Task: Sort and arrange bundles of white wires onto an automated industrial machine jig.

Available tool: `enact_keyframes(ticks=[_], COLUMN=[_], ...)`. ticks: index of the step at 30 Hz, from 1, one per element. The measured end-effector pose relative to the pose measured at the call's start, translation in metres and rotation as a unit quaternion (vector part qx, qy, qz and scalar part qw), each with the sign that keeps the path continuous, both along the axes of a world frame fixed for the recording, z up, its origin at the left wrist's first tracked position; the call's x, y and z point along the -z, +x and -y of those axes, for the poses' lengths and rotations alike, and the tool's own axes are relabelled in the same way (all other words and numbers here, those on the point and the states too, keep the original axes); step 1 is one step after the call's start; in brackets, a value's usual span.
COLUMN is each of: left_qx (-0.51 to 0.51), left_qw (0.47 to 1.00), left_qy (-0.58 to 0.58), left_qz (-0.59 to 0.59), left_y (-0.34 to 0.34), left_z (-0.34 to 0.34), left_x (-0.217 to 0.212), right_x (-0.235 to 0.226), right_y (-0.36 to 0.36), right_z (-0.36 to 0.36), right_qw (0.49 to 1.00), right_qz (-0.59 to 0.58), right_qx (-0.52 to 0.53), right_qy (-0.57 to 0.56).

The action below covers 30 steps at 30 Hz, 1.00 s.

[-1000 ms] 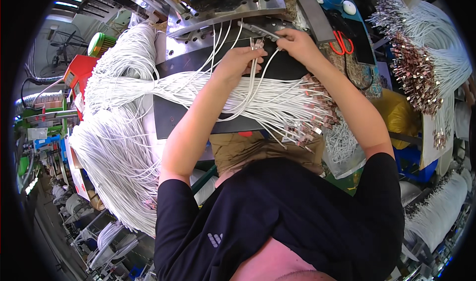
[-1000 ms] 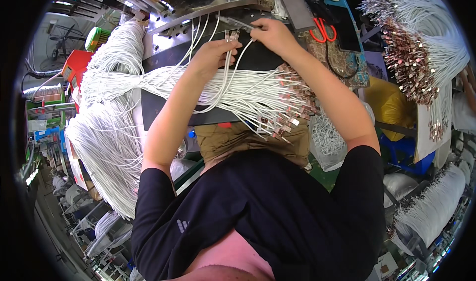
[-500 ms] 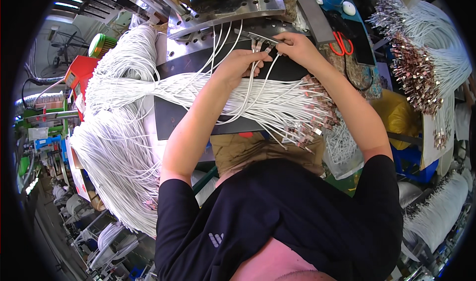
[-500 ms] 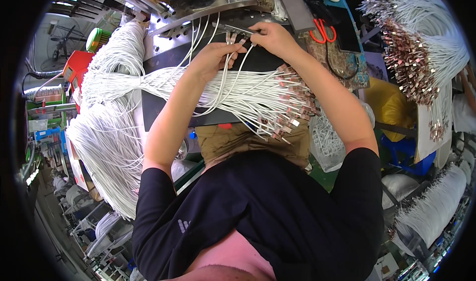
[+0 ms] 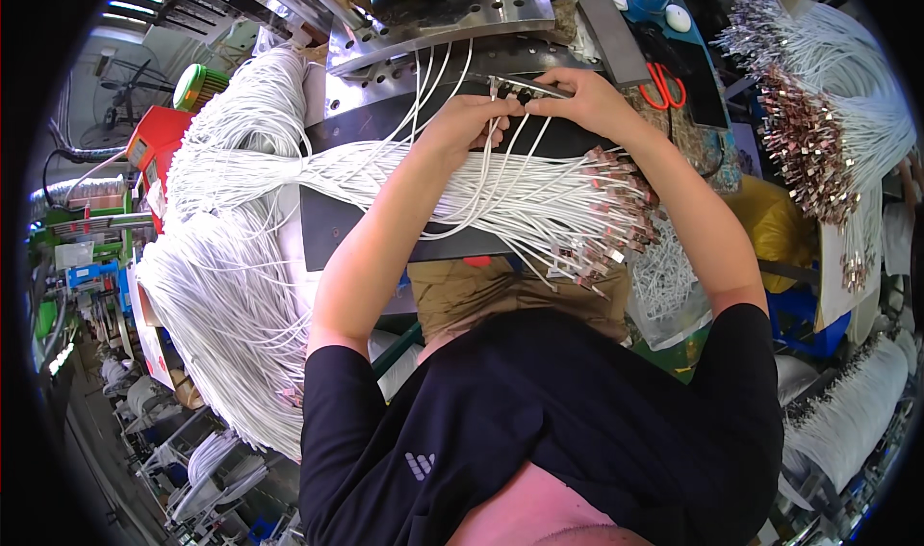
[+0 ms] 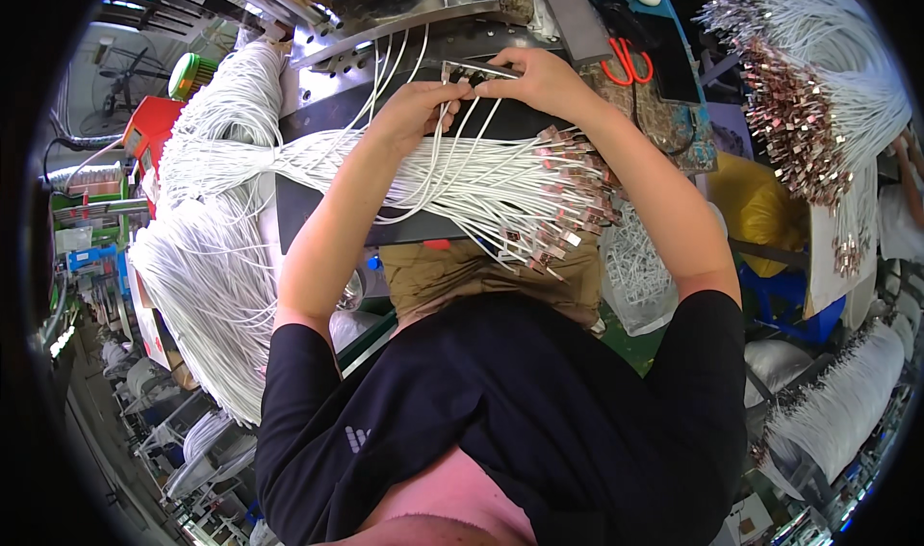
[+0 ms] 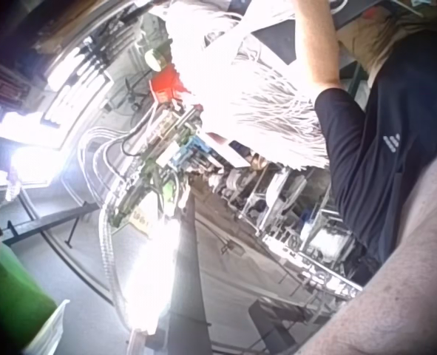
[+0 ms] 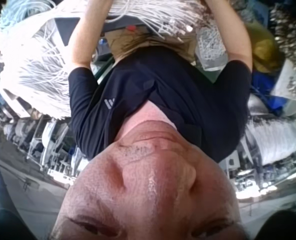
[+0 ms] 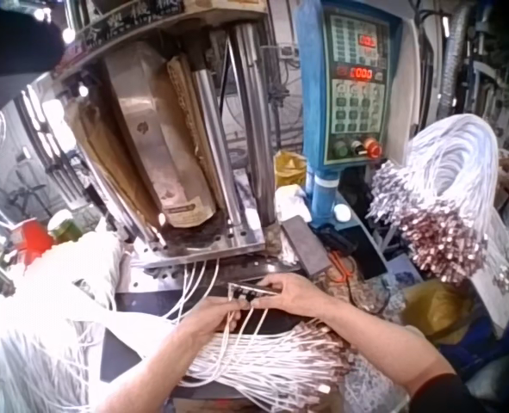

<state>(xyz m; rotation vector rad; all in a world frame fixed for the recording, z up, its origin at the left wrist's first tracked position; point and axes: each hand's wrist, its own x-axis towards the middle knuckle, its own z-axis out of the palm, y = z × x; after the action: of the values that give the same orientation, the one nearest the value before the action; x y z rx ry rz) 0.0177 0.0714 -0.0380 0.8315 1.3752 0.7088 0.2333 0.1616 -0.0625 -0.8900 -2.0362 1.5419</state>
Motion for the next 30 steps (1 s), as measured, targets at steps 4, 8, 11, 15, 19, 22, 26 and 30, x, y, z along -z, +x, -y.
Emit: enact_keyframes(ticks=[4, 8, 11, 15, 19, 22, 26, 30], left_qx=[-0.068, -0.11, -0.096, -0.088, -0.074, -0.06, 0.03, -0.051], left_qw=[0.997, 0.991, 0.995, 0.996, 0.997, 0.996, 0.875, 0.574], left_qy=[0.004, 0.047, 0.018, 0.014, 0.025, 0.061, 0.224, 0.509], left_qz=[0.042, 0.056, 0.021, 0.013, 0.018, -0.006, -0.429, -0.639], left_y=[0.004, -0.009, -0.013, -0.012, -0.013, -0.011, -0.005, -0.024], left_z=[0.006, 0.009, 0.007, 0.006, 0.008, 0.009, 0.026, 0.001], left_x=[-0.003, -0.002, -0.004, -0.003, -0.001, -0.002, -0.019, -0.029], right_x=[0.0, -0.01, -0.013, -0.013, -0.016, -0.019, -0.024, -0.007], right_y=[0.003, 0.004, 0.005, 0.008, 0.007, 0.004, -0.005, -0.029], right_z=[-0.003, -0.004, -0.002, -0.003, -0.001, -0.001, 0.007, -0.03], right_qw=[1.0, 0.998, 0.998, 0.999, 0.998, 0.997, 0.985, 0.825], right_qz=[0.017, 0.047, 0.039, 0.037, 0.038, 0.069, 0.153, 0.061], right_qx=[0.006, 0.027, 0.013, -0.005, -0.025, -0.033, 0.01, 0.11], right_qy=[0.01, -0.02, -0.044, -0.039, -0.038, -0.002, 0.077, 0.55])
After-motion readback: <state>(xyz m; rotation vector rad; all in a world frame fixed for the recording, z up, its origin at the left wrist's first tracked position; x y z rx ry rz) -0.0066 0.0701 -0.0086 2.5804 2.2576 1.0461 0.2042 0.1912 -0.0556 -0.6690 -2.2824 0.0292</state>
